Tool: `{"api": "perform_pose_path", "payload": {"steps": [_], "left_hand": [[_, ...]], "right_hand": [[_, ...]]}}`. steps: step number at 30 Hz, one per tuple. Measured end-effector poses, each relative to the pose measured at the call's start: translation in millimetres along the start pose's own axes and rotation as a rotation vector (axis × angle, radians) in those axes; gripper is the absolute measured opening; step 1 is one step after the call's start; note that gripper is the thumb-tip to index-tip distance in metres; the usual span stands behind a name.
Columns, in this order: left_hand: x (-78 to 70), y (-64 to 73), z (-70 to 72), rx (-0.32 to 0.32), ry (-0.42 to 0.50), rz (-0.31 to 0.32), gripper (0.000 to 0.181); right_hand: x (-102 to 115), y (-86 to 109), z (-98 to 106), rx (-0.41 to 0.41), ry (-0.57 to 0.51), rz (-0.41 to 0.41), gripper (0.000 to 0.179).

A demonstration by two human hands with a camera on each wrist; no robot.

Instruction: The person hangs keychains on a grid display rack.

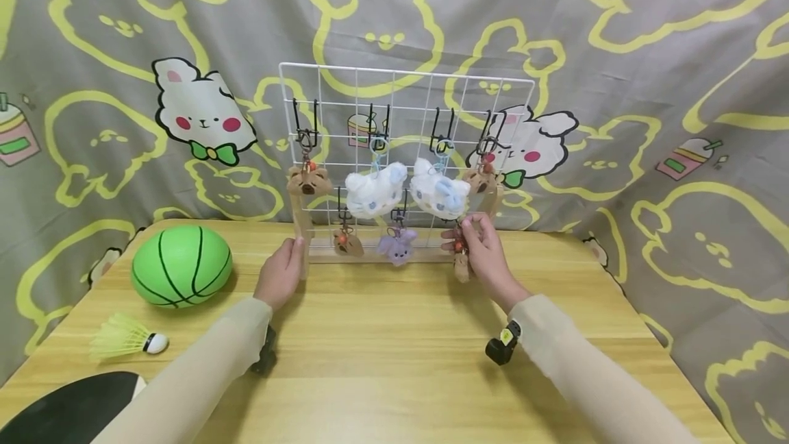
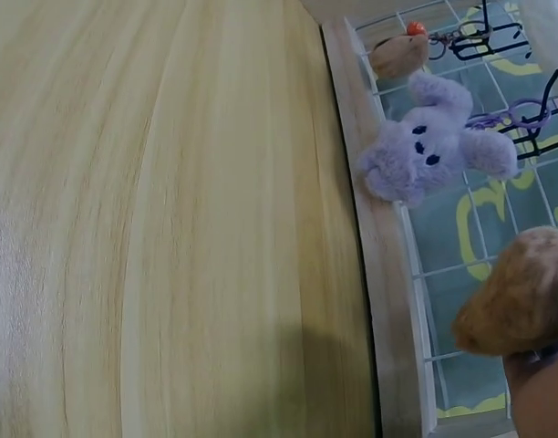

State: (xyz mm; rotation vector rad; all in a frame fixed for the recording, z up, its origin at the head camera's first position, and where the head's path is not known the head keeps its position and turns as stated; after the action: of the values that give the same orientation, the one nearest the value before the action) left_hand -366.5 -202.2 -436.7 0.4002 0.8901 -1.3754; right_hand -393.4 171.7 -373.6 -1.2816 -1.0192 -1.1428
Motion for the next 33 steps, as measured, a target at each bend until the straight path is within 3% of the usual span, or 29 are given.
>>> {"api": "perform_pose_path", "payload": {"steps": [9, 33], "left_hand": [[-2.2, 0.9, -1.6, 0.019, 0.01, 0.0, 0.071], [-5.6, 5.9, 2.7, 0.081, 0.036, 0.051, 0.076]], "right_hand": [[-7, -4.3, 1, -0.028, -0.047, -0.015, 0.023], [-12, 3.9, 16, -0.053, 0.074, -0.046, 0.029]]}}
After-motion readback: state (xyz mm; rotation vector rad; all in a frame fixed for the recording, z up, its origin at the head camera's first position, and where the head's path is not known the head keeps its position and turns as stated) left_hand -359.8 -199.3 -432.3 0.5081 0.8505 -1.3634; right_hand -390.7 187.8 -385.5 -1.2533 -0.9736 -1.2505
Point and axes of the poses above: each hand's wrist, its own y-axis away from the middle knuckle, its own z-axis out of the back of the hand, x = y × z, the point moved 9 cm from there along -y, towards the middle knuckle, and after that the axes turned 9 degrees about -x, right-handed, at the moved point
